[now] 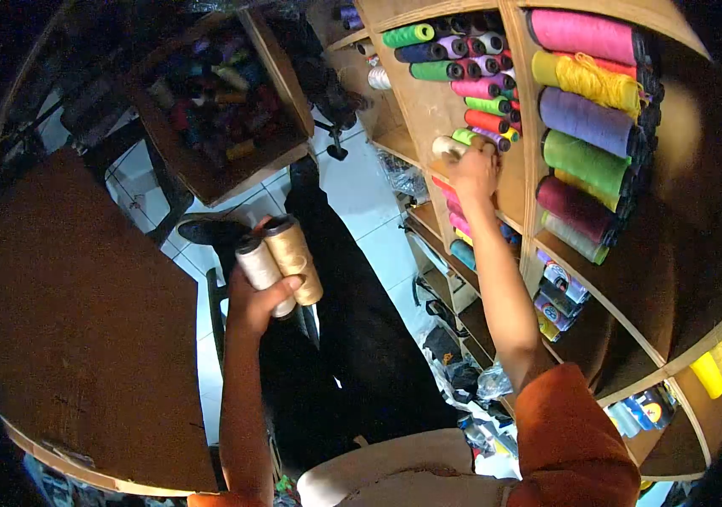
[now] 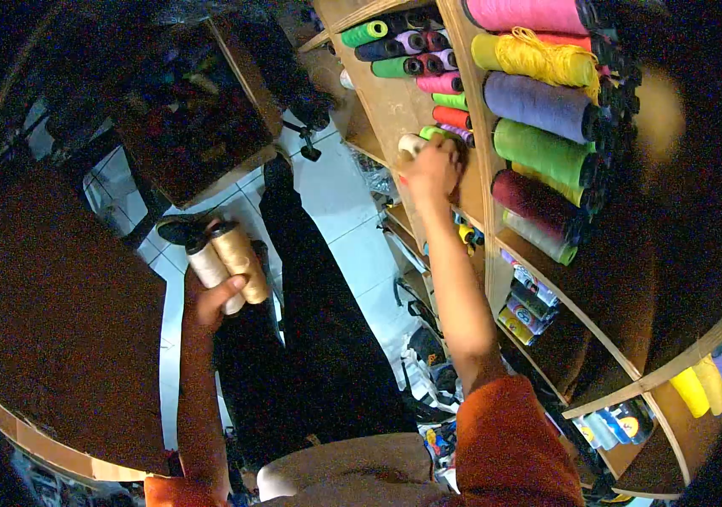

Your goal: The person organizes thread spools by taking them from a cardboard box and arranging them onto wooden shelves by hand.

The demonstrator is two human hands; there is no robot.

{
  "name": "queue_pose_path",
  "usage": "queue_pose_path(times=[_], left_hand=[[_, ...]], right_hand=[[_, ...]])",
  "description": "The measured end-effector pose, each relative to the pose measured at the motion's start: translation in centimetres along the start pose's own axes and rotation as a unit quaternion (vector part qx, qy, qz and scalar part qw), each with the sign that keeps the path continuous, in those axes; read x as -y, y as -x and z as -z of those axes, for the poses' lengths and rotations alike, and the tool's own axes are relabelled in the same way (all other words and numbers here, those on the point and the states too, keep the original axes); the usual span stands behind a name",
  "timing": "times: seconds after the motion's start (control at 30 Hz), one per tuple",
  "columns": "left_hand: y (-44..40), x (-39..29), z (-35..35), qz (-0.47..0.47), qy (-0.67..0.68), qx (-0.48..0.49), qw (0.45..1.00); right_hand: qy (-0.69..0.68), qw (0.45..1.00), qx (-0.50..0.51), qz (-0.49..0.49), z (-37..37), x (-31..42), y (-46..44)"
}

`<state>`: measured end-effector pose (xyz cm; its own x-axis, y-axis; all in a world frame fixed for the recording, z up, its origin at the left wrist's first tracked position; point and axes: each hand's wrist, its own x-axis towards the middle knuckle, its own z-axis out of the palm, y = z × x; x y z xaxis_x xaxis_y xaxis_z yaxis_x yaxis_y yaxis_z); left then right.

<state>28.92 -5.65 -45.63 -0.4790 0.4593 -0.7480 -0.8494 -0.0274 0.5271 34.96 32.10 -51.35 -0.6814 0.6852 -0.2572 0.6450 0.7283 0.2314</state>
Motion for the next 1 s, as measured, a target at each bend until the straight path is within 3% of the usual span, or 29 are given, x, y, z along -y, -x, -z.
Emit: queue_pose_path(times=[0.07, 0.1, 0.13, 0.2, 0.27, 0.37, 0.43, 0.47, 0.6, 0.67, 0.73, 0.8, 0.87, 0.93, 1.0], left_hand=[[-0.6, 0.2, -0.7, -0.018, -0.025, 0.04, 0.999], [-0.9, 1.2, -0.5, -0.012, 0.014, 0.064, 0.998], [-1.0, 0.6, -1.2, -0.006, 0.031, 0.086, 0.996], [-1.2, 0.4, -2.1, -0.021, -0.016, 0.078, 0.997], [-1.3, 0.4, -3.0, -0.023, 0.009, 0.039, 0.999], [-1.5, 0.3, -3.8, 0.042, 0.068, -0.017, 0.997], [-1.9, -0.3, -5.0, 0.001, 0.138, -0.04, 0.99], [-2.1, -0.3, -5.1, -0.007, 0.147, -0.043, 0.988], [-2.6, 0.5, -4.4, 0.0, 0.165, -0.032, 0.986], [-2.7, -0.2, -5.0, -0.033, 0.208, -0.025, 0.977], [-2.7, -0.3, -4.3, -0.01, 0.195, -0.024, 0.98], [-2.7, 0.1, -3.2, -0.016, 0.188, -0.012, 0.982], [-2.4, 0.2, -2.6, -0.016, 0.191, -0.02, 0.981], [-2.2, 0.0, -2.2, -0.013, 0.179, -0.05, 0.982], [-2.0, -0.1, -1.9, -0.004, 0.184, -0.06, 0.981]], right_hand=[[-0.221, 0.965, 0.12, 0.069, 2.7, 2.8, 1.3], [-0.344, 0.9, 0.256, 0.073, 5.1, 4.6, 2.2], [-0.454, 0.802, 0.38, 0.075, 7.8, 6.5, 3.1], [-0.496, 0.695, 0.511, 0.1, 11.4, 9.2, 4.8], [-0.461, 0.727, 0.484, 0.159, 11.1, 10.2, 6.8], [-0.513, 0.679, 0.51, 0.126, 9.5, 9.9, 9.5], [-0.534, 0.65, 0.528, 0.117, 8.9, 9.6, 10.8], [-0.566, 0.633, 0.525, 0.056, 9.0, 9.6, 11.6], [-0.612, 0.642, 0.462, 0.013, 8.1, 8.8, 12.6], [-0.632, 0.631, 0.449, -0.033, 9.4, 8.5, 11.4], [-0.692, 0.606, 0.39, -0.041, 7.6, 6.9, 10.2], [-0.66, 0.677, 0.31, -0.096, 7.9, 5.7, 9.0], [-0.65, 0.7, 0.272, -0.114, 6.9, 3.8, 7.2], [-0.59, 0.765, 0.222, -0.133, 8.0, 3.2, 5.7], [-0.365, 0.929, 0.056, 0.031, 4.7, 0.3, 3.3]])
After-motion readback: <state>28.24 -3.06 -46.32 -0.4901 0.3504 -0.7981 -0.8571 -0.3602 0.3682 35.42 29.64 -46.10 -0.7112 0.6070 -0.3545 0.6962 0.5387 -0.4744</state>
